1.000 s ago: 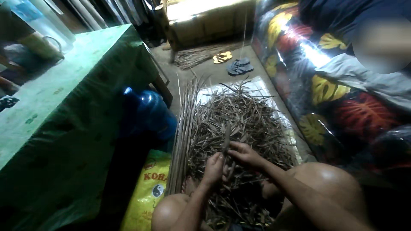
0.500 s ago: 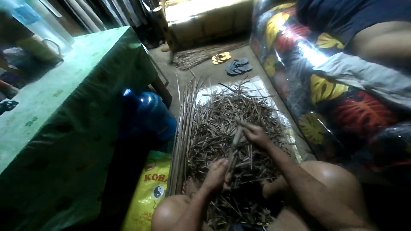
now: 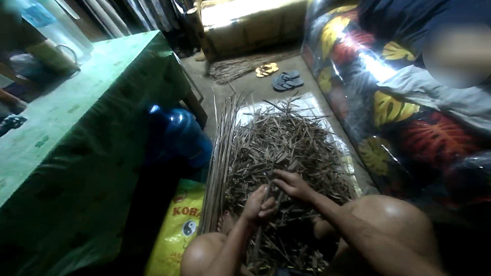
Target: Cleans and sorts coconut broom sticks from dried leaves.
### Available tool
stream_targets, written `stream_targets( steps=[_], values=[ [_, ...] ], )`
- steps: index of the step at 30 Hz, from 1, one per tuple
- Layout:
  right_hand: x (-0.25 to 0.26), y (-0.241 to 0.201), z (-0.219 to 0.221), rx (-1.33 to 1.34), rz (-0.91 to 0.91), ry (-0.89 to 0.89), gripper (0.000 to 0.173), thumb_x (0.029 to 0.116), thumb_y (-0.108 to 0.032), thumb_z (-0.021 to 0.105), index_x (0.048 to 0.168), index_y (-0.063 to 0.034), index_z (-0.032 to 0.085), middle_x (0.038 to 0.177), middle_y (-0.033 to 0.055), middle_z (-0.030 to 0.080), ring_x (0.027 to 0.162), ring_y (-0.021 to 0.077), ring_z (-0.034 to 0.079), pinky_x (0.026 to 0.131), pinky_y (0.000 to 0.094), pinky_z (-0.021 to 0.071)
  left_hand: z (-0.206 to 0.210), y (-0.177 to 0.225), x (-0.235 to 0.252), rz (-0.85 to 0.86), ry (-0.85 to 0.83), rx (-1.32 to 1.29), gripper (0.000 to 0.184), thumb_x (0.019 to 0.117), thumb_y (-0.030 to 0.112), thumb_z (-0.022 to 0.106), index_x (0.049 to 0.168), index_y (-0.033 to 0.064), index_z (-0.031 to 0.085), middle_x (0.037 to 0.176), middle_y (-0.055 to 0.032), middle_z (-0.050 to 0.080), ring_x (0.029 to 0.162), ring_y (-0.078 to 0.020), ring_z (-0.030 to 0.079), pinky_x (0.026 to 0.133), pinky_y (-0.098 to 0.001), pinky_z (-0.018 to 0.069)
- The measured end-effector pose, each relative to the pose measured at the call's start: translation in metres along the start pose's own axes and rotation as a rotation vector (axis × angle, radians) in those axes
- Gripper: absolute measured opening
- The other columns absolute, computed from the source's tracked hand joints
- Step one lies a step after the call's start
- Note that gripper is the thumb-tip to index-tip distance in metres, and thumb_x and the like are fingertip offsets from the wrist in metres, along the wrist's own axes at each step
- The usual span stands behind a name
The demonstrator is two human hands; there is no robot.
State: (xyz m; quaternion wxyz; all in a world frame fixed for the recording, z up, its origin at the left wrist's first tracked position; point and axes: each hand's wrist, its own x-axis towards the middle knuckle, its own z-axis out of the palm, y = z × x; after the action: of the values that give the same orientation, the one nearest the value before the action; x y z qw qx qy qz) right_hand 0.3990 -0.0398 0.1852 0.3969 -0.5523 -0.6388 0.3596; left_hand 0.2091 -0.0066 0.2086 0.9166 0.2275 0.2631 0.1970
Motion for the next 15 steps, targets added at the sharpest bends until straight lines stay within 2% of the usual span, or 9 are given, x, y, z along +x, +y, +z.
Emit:
stream_targets(
  steps=[2,4,5,8,10,13,15],
  values=[
    [0.003,0.0,-0.002,-0.012,0.002,0.089,0.038,0.1042,-0.016,0.049,0.128,0.0106,0.063,0.106,0.0208,0.072,0.088,0.0149,0.069,0.085,0.0308,0.0554,-0.004,-0.002,-0.002,-0.014,-0.094,-0.07,0.033,0.1108,0.018,0.017,0.108,0.0135,0.05,0.051,0.0121,0.044,0.036,0.0042,0.04,0.037,-0.0098,0.0358],
    [0.008,0.0,-0.013,0.024,0.087,0.171,0.039,0.1046,-0.015,0.047,0.131,0.0104,0.06,0.109,0.0198,0.07,0.086,0.0112,0.066,0.083,0.0286,0.054,-0.004,-0.004,-0.006,-0.058,-0.162,-0.108,0.033,0.1103,0.02,0.02,0.107,0.015,0.053,0.051,0.0119,0.045,0.035,0.004,0.04,0.036,-0.0101,0.0352],
    [0.012,0.002,-0.021,0.063,0.141,0.215,0.04,0.1054,-0.016,0.046,0.133,0.009,0.059,0.108,0.0169,0.07,0.082,0.008,0.063,0.079,0.0265,0.0534,-0.004,-0.006,-0.007,-0.083,-0.183,-0.116,0.033,0.1102,0.02,0.022,0.107,0.0151,0.054,0.051,0.0116,0.045,0.035,0.0038,0.04,0.035,-0.0101,0.0348],
    [0.024,0.015,-0.041,0.262,0.255,0.411,0.035,0.1063,-0.015,0.045,0.133,0.0027,0.059,0.077,-0.0006,0.059,0.058,0.0008,0.05,0.056,0.0201,0.047,-0.004,-0.011,-0.009,-0.15,-0.213,-0.13,0.029,0.1093,0.019,0.024,0.108,0.0142,0.053,0.051,0.0107,0.044,0.035,0.0032,0.04,0.035,-0.0099,0.0352],
    [0.032,0.017,-0.053,0.374,0.329,0.521,0.034,0.108,-0.014,0.044,0.137,0.0017,0.055,0.064,-0.0054,0.052,0.049,0.0007,0.047,0.048,0.0182,0.0451,-0.005,-0.013,-0.009,-0.162,-0.202,-0.122,0.029,0.109,0.018,0.025,0.108,0.013,0.053,0.05,0.01,0.043,0.035,0.0022,0.042,0.035,-0.0105,0.0363],
    [0.033,0.008,-0.059,0.521,0.399,0.515,0.036,0.1103,-0.015,0.04,0.143,-0.0007,0.048,0.059,-0.0045,0.049,0.045,0.0034,0.047,0.045,0.0193,0.0444,-0.002,-0.009,-0.009,-0.145,-0.109,-0.007,0.031,0.1102,0.018,0.022,0.107,0.0128,0.052,0.051,0.0091,0.044,0.036,0.0017,0.042,0.036,-0.0112,0.0366],
    [0.028,-0.002,-0.053,0.587,0.431,0.396,0.036,0.1109,-0.016,0.037,0.142,-0.0029,0.048,0.061,-0.0046,0.049,0.046,0.004,0.047,0.044,0.0194,0.0434,0.003,-0.004,-0.008,-0.134,-0.033,0.092,0.03,0.1104,0.017,0.023,0.107,0.0115,0.052,0.053,0.0081,0.045,0.037,0.002,0.042,0.036,-0.0111,0.0368]
  ],
)
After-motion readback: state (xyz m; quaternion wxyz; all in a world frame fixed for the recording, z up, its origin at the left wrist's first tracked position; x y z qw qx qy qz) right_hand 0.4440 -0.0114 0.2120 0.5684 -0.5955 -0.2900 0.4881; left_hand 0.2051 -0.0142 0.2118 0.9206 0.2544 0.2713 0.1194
